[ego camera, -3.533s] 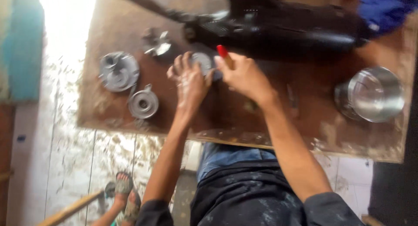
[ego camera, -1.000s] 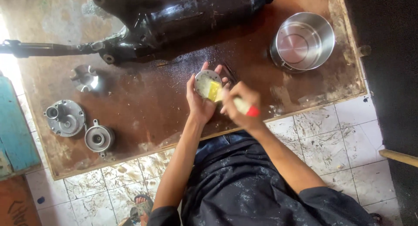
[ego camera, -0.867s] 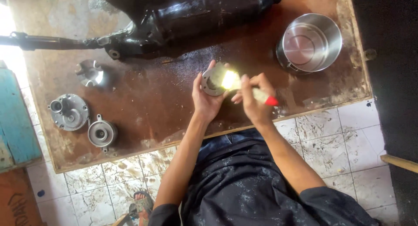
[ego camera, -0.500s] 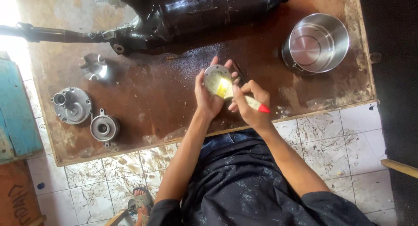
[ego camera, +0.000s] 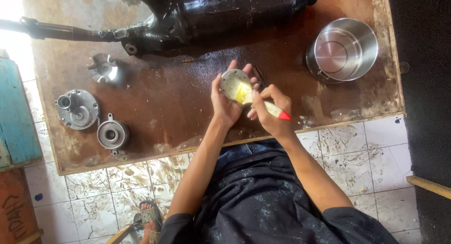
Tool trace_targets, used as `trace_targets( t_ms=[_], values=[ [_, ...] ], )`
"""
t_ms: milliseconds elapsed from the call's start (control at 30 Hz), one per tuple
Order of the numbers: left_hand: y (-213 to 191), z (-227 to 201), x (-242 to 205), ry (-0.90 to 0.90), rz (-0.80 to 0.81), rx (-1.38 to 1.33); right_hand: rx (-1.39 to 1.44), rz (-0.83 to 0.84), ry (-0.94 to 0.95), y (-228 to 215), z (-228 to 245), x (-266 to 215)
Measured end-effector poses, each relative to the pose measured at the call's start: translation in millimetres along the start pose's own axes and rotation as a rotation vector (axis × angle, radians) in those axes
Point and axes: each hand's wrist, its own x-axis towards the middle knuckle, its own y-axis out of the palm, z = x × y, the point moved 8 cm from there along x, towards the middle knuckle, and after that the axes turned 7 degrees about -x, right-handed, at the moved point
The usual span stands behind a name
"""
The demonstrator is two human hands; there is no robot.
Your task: The person paints several small, round metal parts using a yellow brush dipped in a metal container. They handle the parts one by one, rotating them to apply the substance to the surfaces and edges, and place them back on the workbench after painting.
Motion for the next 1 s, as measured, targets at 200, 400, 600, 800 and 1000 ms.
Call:
trace_targets(
  t_ms=[200,400,600,800,1000],
  values=[
    [3,-1,-4,-0.029,-0.061,0.094,0.098,-0.186,0.026,-25,-34,7],
    [9,-4,-1,-0.014,-0.001,0.027,0.127,-0.172,0.061,-36,-39,23],
    [0,-13,8,0.117,0.108,-0.071,0.123,0.139,0.029,-5,-27,20],
    [0,-9,11,0.061,0.048,-0.037,0.044,0.091,-0.045,3,-7,11],
    [5,-1,1,-0.034,-0.032,0.119,-0.031,-0.195,-0.056,-26,-20,21]
  ],
)
